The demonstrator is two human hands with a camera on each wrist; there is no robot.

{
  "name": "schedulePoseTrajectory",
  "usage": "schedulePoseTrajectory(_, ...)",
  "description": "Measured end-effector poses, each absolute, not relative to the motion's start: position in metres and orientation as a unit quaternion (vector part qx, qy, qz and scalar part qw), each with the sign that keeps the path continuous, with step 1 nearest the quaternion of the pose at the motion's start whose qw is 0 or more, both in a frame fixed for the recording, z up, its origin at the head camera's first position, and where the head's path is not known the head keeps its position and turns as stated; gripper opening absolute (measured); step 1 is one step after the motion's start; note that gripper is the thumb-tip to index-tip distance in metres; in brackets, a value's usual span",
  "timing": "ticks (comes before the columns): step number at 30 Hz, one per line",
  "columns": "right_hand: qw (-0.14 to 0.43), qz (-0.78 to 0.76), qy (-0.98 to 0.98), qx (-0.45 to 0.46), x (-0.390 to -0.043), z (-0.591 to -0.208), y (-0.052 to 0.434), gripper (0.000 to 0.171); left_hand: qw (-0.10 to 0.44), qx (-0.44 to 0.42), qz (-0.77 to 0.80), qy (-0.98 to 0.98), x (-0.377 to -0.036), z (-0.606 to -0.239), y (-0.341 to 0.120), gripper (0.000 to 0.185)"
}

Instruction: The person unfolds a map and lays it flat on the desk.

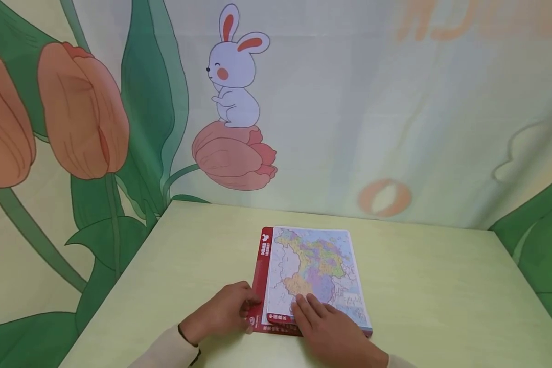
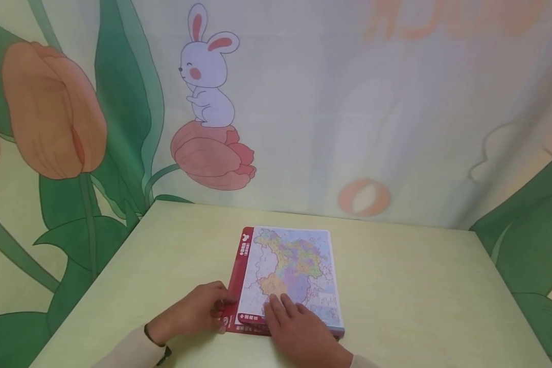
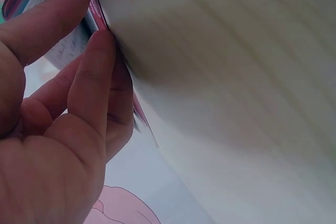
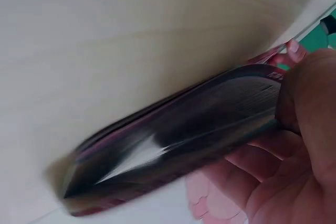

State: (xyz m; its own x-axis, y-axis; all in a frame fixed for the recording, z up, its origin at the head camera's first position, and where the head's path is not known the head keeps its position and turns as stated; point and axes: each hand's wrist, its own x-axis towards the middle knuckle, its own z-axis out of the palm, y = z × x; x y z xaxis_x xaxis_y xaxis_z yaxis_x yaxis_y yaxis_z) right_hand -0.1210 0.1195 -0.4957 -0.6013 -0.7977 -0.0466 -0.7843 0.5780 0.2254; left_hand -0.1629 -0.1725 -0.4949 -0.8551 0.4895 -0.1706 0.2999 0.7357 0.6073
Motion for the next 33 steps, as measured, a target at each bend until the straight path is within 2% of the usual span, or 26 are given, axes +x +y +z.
schedulePoseTrajectory(5, 0.092, -0.102, -0.895, 0.425, -0.125, -0.498, 0.137, 0.049, 0.154, 0.221, 0.291, 0.918, -0.162, -0.495, -0.173, 0.053)
schedulePoseTrajectory(8, 0.114, -0.078, -0.899, 0.416, -0.128, -0.498, 0.143, 0.048, 0.158, 0.217, 0.296, 0.917, -0.162, -0.495, -0.173, 0.053)
schedulePoseTrajectory(17, 0.129, 0.089, -0.912, 0.380, -0.137, -0.497, 0.157, 0.047, 0.168, 0.206, 0.289, 0.920, -0.164, -0.493, -0.172, 0.055)
schedulePoseTrajectory(33, 0.040, 0.292, -0.902, 0.317, -0.158, -0.464, 0.197, 0.042, 0.174, 0.188, 0.285, 0.924, -0.172, -0.490, -0.188, 0.057)
